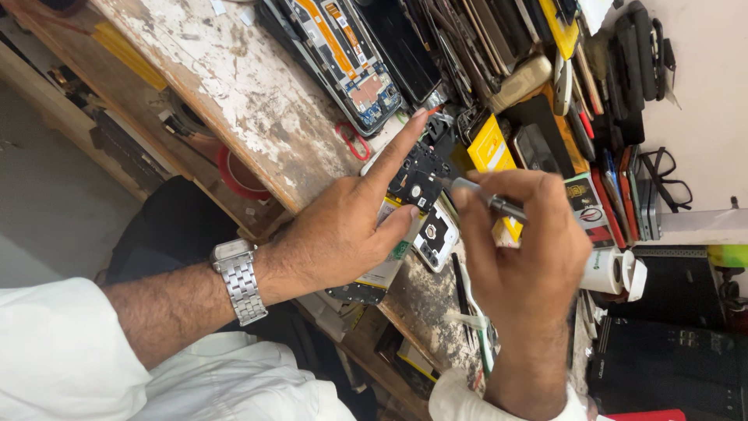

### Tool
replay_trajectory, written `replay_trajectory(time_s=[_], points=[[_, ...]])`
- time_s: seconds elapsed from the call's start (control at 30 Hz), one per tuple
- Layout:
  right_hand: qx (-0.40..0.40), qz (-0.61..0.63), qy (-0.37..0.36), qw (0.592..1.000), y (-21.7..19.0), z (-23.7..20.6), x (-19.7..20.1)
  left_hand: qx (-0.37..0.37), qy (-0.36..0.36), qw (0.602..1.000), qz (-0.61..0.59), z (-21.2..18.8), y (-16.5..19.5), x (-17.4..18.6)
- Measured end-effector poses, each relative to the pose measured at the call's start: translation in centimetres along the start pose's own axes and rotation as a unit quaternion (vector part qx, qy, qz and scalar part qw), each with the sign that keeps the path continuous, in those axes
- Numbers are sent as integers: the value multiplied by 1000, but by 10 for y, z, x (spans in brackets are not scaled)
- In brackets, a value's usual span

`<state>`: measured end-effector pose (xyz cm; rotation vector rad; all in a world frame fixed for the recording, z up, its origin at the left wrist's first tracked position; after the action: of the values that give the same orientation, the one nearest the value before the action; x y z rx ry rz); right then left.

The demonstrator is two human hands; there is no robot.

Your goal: The person assembles a smartphone by placing the back cover onto the chassis and securing it with a screwdriver. They then attach a screen protector to the front display.

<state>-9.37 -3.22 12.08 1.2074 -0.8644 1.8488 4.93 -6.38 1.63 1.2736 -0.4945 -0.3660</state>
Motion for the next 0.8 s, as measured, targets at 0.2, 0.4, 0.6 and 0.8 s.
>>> replay_trajectory(time_s=[0.2,0.4,0.6,0.8], points=[[-86,-56,-43,994,-4,13,9,-23,13,1000,0,-3,0,1],[-105,-43,-63,992,-13,23,14,-18,25,1000,6,-3,2,1],[48,19,-53,997,-29,23,19,3,24,1000,5,-4,5,0],[60,30,-46,997,-21,17,13,-40,54,998,-11,-5,4,-2]])
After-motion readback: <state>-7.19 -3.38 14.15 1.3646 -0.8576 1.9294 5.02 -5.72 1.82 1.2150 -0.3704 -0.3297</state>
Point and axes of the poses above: each hand's wrist, its own z-axis towards the middle knuckle, its own x-axis out of the back of the hand, y = z × x, the point moved 4 cm from there along z, towards the middle knuckle, and after that the axes turned 9 degrees about -y, right-handed, at the moved point
